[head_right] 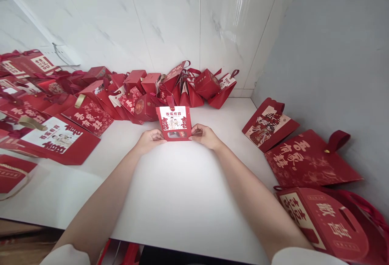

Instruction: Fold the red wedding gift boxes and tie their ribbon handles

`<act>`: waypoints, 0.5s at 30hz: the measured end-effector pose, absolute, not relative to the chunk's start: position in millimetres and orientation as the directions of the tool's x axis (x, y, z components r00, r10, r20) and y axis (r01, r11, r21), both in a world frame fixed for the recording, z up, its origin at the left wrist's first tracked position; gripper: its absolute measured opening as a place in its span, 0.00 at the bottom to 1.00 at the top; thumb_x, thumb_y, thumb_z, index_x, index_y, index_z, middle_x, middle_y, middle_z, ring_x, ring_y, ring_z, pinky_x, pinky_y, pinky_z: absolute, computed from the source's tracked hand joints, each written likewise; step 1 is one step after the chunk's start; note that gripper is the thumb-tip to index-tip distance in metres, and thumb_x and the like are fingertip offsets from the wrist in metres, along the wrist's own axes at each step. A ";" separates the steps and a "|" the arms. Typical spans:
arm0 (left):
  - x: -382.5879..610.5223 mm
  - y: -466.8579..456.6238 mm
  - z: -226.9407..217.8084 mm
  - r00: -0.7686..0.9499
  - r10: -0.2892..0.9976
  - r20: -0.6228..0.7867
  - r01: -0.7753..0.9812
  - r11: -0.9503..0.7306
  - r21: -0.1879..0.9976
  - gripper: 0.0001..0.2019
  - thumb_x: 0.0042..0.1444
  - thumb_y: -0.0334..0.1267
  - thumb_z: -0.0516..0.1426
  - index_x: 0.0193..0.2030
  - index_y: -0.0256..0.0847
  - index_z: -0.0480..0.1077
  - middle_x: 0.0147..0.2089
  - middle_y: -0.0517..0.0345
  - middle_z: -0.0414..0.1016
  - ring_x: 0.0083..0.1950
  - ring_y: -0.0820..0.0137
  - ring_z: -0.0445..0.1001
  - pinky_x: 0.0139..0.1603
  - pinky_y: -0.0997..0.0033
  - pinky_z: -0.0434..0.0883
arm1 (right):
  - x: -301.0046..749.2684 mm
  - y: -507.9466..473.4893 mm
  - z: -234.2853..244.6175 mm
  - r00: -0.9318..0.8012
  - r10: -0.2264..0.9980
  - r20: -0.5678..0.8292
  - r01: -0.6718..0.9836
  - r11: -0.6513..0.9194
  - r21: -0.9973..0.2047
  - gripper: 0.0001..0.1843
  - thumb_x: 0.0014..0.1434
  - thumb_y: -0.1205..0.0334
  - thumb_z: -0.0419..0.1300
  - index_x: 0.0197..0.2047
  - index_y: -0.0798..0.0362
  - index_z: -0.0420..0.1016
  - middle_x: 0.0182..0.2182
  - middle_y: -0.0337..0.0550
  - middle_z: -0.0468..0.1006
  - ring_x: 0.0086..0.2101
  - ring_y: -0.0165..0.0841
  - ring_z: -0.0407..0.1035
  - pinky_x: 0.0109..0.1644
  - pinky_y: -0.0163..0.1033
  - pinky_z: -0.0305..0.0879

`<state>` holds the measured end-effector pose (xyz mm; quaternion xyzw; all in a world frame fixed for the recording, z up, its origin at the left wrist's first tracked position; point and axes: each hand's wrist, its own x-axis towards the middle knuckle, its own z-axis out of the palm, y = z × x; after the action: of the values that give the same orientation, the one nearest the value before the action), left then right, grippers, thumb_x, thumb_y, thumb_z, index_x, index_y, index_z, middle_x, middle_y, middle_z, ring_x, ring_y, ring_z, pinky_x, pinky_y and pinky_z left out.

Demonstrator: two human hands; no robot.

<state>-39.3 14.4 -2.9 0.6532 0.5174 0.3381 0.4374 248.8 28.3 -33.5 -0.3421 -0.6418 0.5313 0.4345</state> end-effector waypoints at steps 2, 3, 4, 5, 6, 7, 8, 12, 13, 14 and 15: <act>-39.9 15.3 -3.9 0.244 0.970 -0.017 0.385 -0.081 0.919 0.18 0.40 0.43 0.68 0.35 0.37 0.72 0.36 0.52 0.79 0.39 0.63 0.77 0.43 0.64 0.72 | 249.5 29.0 -34.3 -0.384 0.903 0.192 -0.016 0.202 -0.979 0.17 0.47 0.54 0.71 0.35 0.52 0.72 0.38 0.43 0.79 0.40 0.35 0.73 0.49 0.43 0.67; -40.4 16.0 -4.8 0.248 0.969 -0.015 0.384 -0.084 0.919 0.18 0.41 0.43 0.68 0.36 0.37 0.72 0.37 0.52 0.79 0.40 0.64 0.77 0.44 0.64 0.72 | 249.7 29.1 -34.7 -0.384 0.903 0.194 -0.015 0.204 -0.979 0.17 0.47 0.54 0.71 0.35 0.52 0.72 0.38 0.43 0.79 0.40 0.35 0.73 0.49 0.43 0.67; -40.8 16.7 -5.8 0.251 0.968 -0.012 0.382 -0.088 0.920 0.18 0.41 0.43 0.68 0.36 0.37 0.72 0.37 0.53 0.79 0.40 0.64 0.77 0.45 0.64 0.72 | 249.7 29.1 -35.1 -0.387 0.901 0.197 -0.014 0.207 -0.978 0.16 0.47 0.54 0.71 0.35 0.52 0.72 0.38 0.42 0.79 0.40 0.35 0.73 0.49 0.43 0.67; -41.2 17.4 -6.6 0.255 0.967 -0.010 0.380 -0.091 0.920 0.17 0.41 0.43 0.68 0.36 0.36 0.72 0.37 0.53 0.78 0.40 0.64 0.77 0.45 0.64 0.72 | 249.5 28.9 -35.4 -0.395 0.897 0.198 -0.012 0.210 -0.978 0.16 0.48 0.53 0.70 0.35 0.52 0.72 0.38 0.42 0.79 0.39 0.35 0.73 0.48 0.43 0.68; -41.5 17.8 -7.3 0.256 0.967 -0.008 0.379 -0.093 0.921 0.17 0.41 0.43 0.68 0.36 0.36 0.72 0.37 0.53 0.78 0.40 0.64 0.77 0.45 0.65 0.72 | 249.0 28.4 -35.7 -0.407 0.892 0.197 -0.009 0.211 -0.977 0.16 0.48 0.53 0.70 0.35 0.52 0.71 0.37 0.41 0.78 0.38 0.35 0.72 0.47 0.43 0.68; -41.4 18.1 -7.8 0.259 0.966 -0.009 0.378 -0.093 0.921 0.17 0.42 0.43 0.68 0.36 0.36 0.72 0.37 0.53 0.78 0.40 0.65 0.77 0.45 0.65 0.72 | 248.3 27.8 -35.9 -0.417 0.888 0.194 -0.002 0.212 -0.977 0.17 0.48 0.52 0.70 0.34 0.52 0.71 0.36 0.41 0.78 0.37 0.34 0.72 0.45 0.42 0.68; -41.0 18.1 -7.9 0.264 0.964 -0.008 0.376 -0.095 0.922 0.17 0.42 0.43 0.67 0.36 0.36 0.71 0.36 0.53 0.78 0.39 0.65 0.77 0.44 0.65 0.72 | 247.6 27.1 -35.9 -0.425 0.885 0.190 0.005 0.212 -0.977 0.17 0.48 0.52 0.70 0.34 0.52 0.71 0.36 0.40 0.78 0.36 0.34 0.72 0.44 0.42 0.68; -35.4 15.9 -6.7 0.267 0.963 0.026 0.386 -0.132 0.913 0.17 0.43 0.43 0.67 0.37 0.37 0.71 0.35 0.55 0.76 0.37 0.68 0.75 0.41 0.68 0.71 | 245.7 24.0 -33.9 -0.441 0.881 0.172 -0.005 0.189 -0.982 0.18 0.47 0.51 0.70 0.34 0.51 0.70 0.36 0.40 0.77 0.34 0.33 0.70 0.42 0.41 0.68; -33.5 15.2 -6.2 0.255 0.966 0.048 0.383 -0.146 0.912 0.17 0.44 0.43 0.67 0.37 0.37 0.71 0.35 0.55 0.76 0.36 0.68 0.75 0.40 0.68 0.71 | 245.8 23.7 -33.1 -0.444 0.880 0.169 -0.022 0.178 -0.984 0.18 0.48 0.51 0.70 0.34 0.51 0.70 0.35 0.40 0.77 0.34 0.33 0.71 0.42 0.41 0.67; -31.7 14.6 -5.8 0.240 0.968 0.071 0.370 -0.159 0.915 0.17 0.44 0.44 0.67 0.38 0.37 0.71 0.36 0.55 0.76 0.36 0.69 0.74 0.40 0.69 0.70 | 246.2 23.7 -32.5 -0.446 0.879 0.168 -0.044 0.166 -0.985 0.18 0.48 0.51 0.70 0.34 0.51 0.70 0.35 0.40 0.77 0.34 0.32 0.71 0.42 0.41 0.67; -30.1 14.1 -5.4 0.226 0.970 0.092 0.347 -0.169 0.923 0.17 0.45 0.44 0.67 0.37 0.36 0.71 0.36 0.55 0.77 0.36 0.69 0.74 0.40 0.69 0.70 | 246.7 24.0 -32.0 -0.446 0.879 0.168 -0.068 0.154 -0.986 0.17 0.48 0.52 0.70 0.35 0.51 0.70 0.35 0.40 0.78 0.34 0.32 0.71 0.42 0.40 0.68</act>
<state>-30.1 14.1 -5.4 0.6651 0.4950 0.3768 0.4130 246.7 24.0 -32.0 -0.3199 -0.6342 0.5663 0.4180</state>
